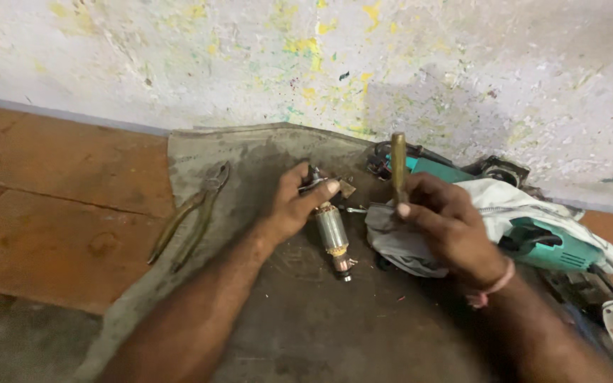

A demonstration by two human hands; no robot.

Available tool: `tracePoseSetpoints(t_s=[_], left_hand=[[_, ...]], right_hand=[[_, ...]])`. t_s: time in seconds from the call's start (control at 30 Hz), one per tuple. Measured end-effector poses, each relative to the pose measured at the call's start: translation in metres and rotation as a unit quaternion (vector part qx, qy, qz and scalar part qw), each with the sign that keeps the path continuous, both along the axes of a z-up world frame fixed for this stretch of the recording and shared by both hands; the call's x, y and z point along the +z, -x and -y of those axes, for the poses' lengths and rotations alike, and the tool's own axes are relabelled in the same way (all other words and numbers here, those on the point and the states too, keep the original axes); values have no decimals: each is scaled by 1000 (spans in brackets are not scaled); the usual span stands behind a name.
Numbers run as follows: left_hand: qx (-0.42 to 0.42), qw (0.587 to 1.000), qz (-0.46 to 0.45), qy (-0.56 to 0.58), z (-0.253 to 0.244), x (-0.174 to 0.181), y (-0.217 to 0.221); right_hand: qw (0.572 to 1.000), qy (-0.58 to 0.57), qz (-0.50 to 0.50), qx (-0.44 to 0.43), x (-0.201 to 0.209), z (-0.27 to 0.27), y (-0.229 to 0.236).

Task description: The person cleans a small cylindrical metal component with a white cloth and a screwdriver. They then attach this component to a larger motor assembly, using a green strap to secure it. The person continues to adjust and tighten the assembly by hand.

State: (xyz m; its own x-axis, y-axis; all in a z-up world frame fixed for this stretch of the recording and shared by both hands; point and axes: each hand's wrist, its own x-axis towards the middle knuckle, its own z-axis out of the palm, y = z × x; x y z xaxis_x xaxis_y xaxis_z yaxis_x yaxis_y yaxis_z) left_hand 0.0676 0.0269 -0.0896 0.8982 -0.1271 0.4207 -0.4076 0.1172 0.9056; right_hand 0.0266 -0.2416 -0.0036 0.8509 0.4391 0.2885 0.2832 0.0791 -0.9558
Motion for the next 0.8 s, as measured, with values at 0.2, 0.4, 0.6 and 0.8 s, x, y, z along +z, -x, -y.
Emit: tracePoseSetpoints(t_s=[0.2, 0.4, 0.6, 0.8], left_hand=[[24, 997, 1, -68, -2, 19, 12], [37, 999, -2, -36, 5, 13, 11], [62, 997, -26, -35, 15, 11, 10], [81, 995, -42, -44, 20, 15, 15]], right_hand=[[989, -146, 1, 26, 5, -31, -8], [959, 91, 266, -45, -2, -34, 47], [937, 154, 295, -107, -4, -35, 56], [932, 184, 286, -125, -19, -36, 51]])
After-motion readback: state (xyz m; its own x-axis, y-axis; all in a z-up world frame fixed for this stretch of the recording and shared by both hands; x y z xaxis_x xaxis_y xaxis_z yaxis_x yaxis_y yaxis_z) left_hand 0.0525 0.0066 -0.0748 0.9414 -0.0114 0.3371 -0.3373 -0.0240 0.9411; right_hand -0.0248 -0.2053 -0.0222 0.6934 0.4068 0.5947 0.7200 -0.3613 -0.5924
